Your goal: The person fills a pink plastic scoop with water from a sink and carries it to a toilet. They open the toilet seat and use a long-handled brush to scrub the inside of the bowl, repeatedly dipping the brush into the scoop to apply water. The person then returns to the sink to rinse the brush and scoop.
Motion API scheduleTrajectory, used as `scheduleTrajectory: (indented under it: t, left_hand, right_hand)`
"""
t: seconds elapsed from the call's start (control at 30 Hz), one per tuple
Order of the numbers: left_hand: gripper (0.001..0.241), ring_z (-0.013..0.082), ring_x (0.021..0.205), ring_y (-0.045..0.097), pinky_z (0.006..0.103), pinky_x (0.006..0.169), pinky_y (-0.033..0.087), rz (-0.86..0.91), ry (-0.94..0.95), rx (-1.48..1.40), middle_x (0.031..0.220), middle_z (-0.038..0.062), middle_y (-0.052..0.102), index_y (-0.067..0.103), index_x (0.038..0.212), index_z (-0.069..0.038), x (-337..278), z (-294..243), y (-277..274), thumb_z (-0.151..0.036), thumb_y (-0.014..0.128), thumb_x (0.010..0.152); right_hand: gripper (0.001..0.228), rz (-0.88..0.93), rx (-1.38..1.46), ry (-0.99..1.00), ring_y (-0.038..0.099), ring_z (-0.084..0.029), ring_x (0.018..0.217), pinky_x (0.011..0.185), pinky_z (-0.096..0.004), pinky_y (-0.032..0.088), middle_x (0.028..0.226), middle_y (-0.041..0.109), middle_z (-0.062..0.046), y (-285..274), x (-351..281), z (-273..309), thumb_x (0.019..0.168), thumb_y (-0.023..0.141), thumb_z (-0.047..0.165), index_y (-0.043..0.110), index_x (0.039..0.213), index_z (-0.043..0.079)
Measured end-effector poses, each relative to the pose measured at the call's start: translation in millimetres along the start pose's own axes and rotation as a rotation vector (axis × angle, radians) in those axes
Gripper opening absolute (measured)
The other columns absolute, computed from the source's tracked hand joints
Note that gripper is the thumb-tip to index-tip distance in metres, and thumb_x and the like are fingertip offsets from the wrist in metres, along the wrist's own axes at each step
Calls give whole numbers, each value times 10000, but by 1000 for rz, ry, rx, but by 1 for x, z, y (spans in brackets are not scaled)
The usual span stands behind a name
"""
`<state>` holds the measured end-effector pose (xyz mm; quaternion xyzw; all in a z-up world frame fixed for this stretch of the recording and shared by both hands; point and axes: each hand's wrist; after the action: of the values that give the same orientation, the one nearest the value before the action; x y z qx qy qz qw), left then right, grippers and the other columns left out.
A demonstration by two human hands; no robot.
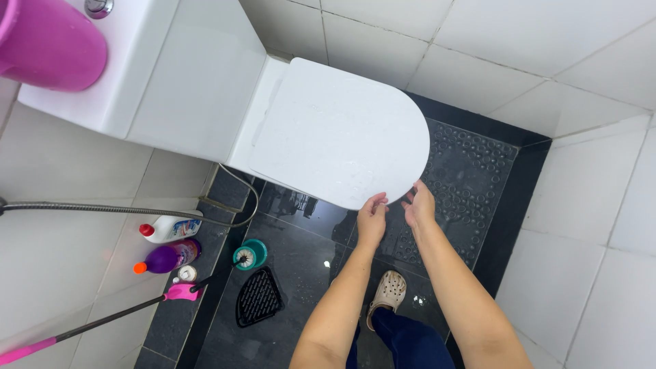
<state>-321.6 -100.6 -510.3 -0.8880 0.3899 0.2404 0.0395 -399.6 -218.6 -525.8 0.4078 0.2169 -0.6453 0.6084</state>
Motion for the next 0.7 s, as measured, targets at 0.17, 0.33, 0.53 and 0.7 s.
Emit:
scheduleTrajectory:
  t: [0.17, 0.33, 0.53, 0.7]
  left_hand:
    - [252, 152, 956, 703, 278, 855, 539, -89, -7, 87, 1074, 89, 748, 711, 1203, -25, -31, -45, 7, -91, 583, 996]
    - [221, 126, 988, 699, 257, 894, 541, -101, 155, 2, 1098, 68, 750, 719, 1169, -22, -56, -110, 1, -84, 604, 991]
    - [226, 163, 1054, 674, 291, 939, 516, -205, 367, 150, 1147, 107, 724, 744, 1160, -35, -73, -200, -30, -69, 618, 975]
    - [292, 174, 1125, 665, 291, 957, 512, -206, 321, 71, 1242, 93, 717, 719, 1252, -78, -55, -246, -71, -104, 601, 987]
  right_hand:
    - [468, 1, 24, -84, 498, -269, 1265, 1116, -548, 331, 1405, 509, -66, 13, -43, 24, 980, 518, 253, 521, 1407, 60]
    - [457, 100, 43, -164, 513, -229, 1151, 1009, -430, 433, 1395, 533, -82, 46, -108, 60, 999, 511, 277, 589, 1388, 51]
    - [448, 279, 3, -196, 503, -210, 1103, 996, -384, 464, 1363, 539, -85, 141, -208, 110, 1015, 583, 280, 594, 1377, 15]
    - [476, 397, -110, -191, 501, -215, 1152, 1072, -413, 422, 1459, 543, -73, 204, -232, 119, 1022, 526, 308, 557, 1415, 40]
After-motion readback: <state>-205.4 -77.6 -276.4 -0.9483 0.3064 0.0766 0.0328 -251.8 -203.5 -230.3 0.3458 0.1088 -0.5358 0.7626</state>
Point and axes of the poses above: each hand's wrist, its own x-axis towards the middle knuckle, its own y-axis out of the palm, z = x × y
